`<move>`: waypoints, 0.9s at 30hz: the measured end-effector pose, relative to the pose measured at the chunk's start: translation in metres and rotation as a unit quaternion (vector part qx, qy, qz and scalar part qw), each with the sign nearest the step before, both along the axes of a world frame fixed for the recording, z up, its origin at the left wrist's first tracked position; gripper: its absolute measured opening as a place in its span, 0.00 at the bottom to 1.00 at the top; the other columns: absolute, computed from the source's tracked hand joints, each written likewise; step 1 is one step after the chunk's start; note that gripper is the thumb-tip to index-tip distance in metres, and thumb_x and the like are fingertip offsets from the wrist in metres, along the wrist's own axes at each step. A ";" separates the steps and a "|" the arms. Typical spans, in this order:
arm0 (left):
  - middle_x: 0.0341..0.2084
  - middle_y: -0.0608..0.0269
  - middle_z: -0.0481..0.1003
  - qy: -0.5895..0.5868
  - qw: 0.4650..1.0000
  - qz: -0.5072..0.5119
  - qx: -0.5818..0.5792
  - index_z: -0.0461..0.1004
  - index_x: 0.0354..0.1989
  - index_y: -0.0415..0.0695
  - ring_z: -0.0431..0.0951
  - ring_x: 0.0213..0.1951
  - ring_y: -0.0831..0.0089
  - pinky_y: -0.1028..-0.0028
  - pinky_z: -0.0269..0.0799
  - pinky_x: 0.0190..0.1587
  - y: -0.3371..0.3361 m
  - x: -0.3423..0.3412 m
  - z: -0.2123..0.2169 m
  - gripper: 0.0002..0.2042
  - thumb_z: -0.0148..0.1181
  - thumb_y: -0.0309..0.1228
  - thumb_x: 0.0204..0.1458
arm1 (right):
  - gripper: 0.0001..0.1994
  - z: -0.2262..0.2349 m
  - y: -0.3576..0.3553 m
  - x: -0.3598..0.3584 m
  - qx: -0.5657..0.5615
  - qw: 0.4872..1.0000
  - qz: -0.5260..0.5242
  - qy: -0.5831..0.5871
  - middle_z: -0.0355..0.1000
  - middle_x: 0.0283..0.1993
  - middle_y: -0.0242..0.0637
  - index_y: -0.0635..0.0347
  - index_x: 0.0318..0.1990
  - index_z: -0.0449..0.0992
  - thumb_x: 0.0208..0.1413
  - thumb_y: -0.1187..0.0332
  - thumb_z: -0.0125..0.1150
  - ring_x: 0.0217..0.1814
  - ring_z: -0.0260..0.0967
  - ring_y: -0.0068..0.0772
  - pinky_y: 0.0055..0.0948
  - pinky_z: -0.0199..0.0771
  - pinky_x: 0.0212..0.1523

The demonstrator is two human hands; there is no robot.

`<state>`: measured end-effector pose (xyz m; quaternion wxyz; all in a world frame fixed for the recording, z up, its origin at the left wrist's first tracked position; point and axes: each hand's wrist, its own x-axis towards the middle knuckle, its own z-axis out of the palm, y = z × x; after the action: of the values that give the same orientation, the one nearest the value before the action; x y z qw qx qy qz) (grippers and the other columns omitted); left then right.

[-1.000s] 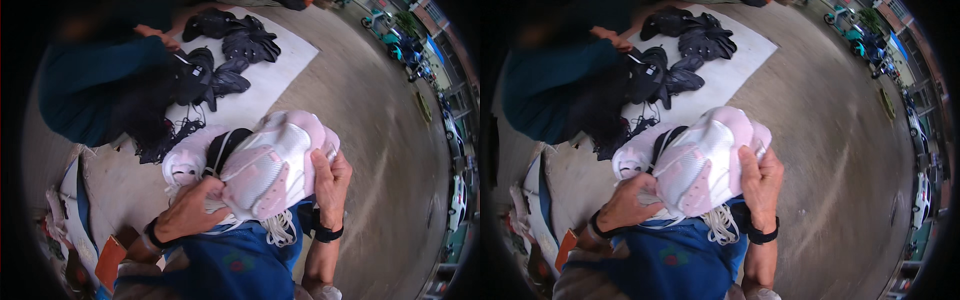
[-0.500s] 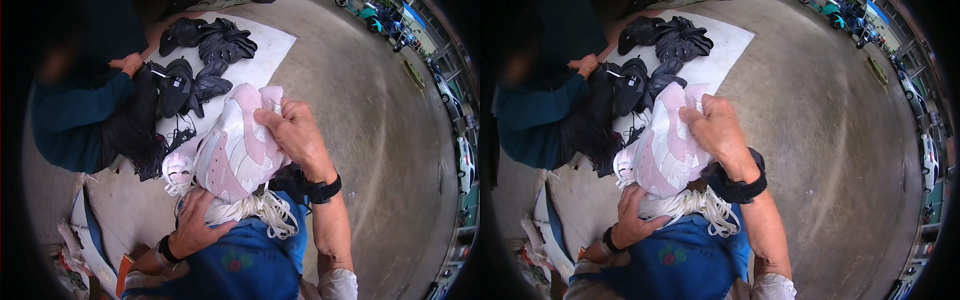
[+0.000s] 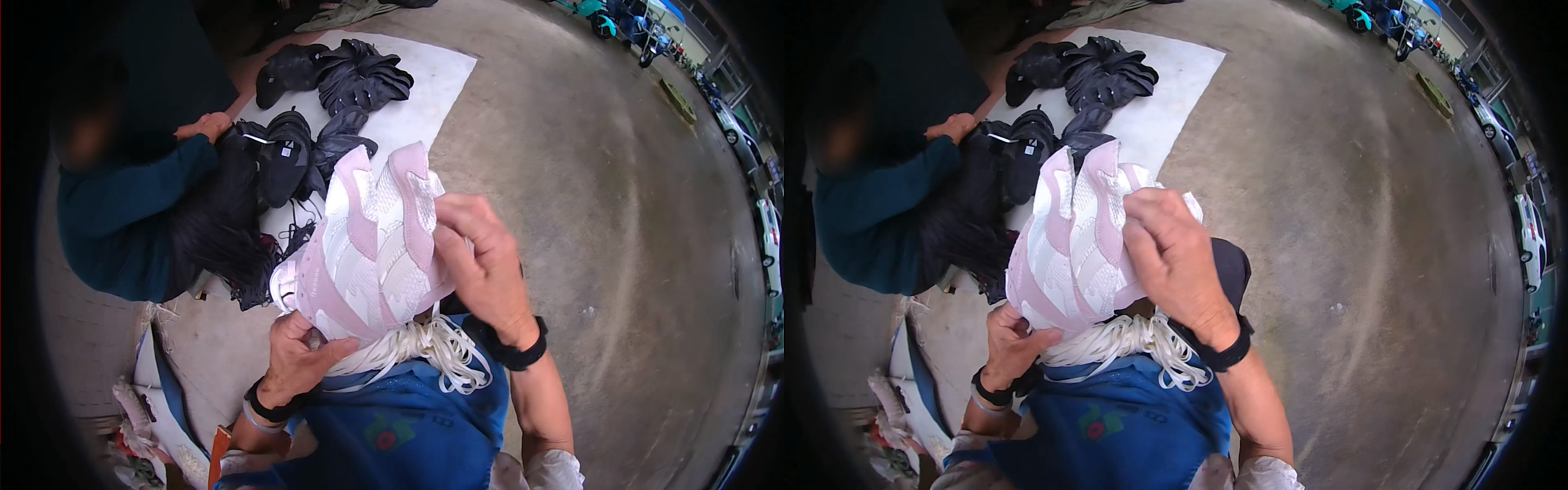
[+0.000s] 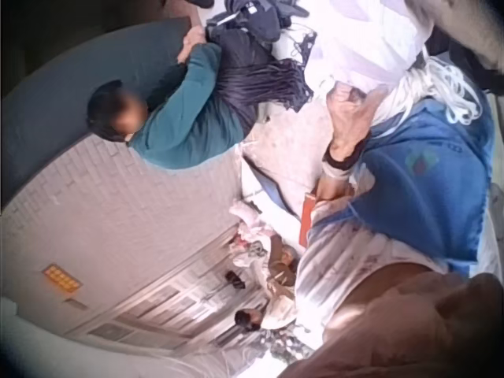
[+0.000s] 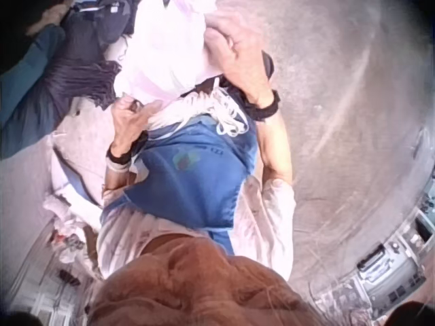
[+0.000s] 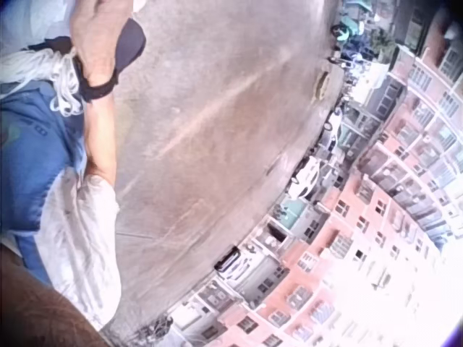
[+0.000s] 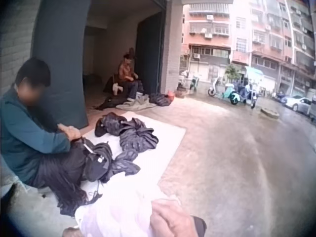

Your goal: The person is lacing white athletic shoes while sitting on the ground.

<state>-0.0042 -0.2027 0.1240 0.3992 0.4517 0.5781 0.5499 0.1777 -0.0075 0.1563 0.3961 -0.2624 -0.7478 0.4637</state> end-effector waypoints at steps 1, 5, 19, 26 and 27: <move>0.41 0.63 0.79 0.004 1.000 -0.001 -0.003 0.74 0.50 0.36 0.76 0.40 0.79 0.78 0.73 0.44 -0.001 0.001 0.002 0.21 0.69 0.18 0.44 | 0.11 -0.007 -0.004 -0.002 0.180 0.982 -0.045 -0.028 0.72 0.44 0.45 0.71 0.45 0.75 0.59 0.73 0.53 0.46 0.71 0.42 0.33 0.70 0.48; 0.47 0.52 0.76 0.108 0.994 0.033 -0.004 0.70 0.54 0.34 0.77 0.46 0.66 0.70 0.72 0.49 0.002 0.008 0.017 0.27 0.71 0.21 0.42 | 0.13 -0.029 -0.012 -0.001 0.136 0.988 -0.054 -0.053 0.67 0.54 0.51 0.68 0.50 0.73 0.59 0.72 0.53 0.58 0.62 0.53 0.41 0.59 0.60; 0.53 0.51 0.72 -0.037 0.989 0.140 0.005 0.61 0.60 0.32 0.75 0.52 0.65 0.68 0.70 0.55 0.016 0.005 0.011 0.40 0.76 0.22 0.35 | 0.19 -0.036 -0.013 0.001 0.086 0.995 -0.013 -0.039 0.60 0.60 0.51 0.60 0.57 0.70 0.57 0.70 0.54 0.65 0.54 0.55 0.45 0.52 0.66; 0.57 0.49 0.69 -0.049 0.995 0.079 -0.048 0.54 0.65 0.32 0.72 0.57 0.63 0.67 0.65 0.60 0.004 0.019 0.042 0.43 0.74 0.25 0.39 | 0.24 -0.049 -0.042 -0.006 0.188 0.979 -0.045 -0.071 0.57 0.61 0.50 0.60 0.55 0.70 0.46 0.74 0.57 0.68 0.51 0.61 0.59 0.47 0.67; 0.58 0.48 0.68 0.021 0.994 0.091 -0.061 0.53 0.65 0.32 0.71 0.58 0.60 0.67 0.63 0.60 0.009 0.031 0.046 0.43 0.73 0.25 0.41 | 0.24 -0.048 -0.045 -0.008 0.208 0.973 -0.068 -0.069 0.56 0.62 0.50 0.62 0.55 0.70 0.45 0.76 0.56 0.68 0.50 0.62 0.60 0.46 0.68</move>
<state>0.0269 -0.1934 0.1699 0.3623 0.3833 0.6574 0.5382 0.1701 -0.0523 0.1082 0.4203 -0.2554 -0.8338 0.2509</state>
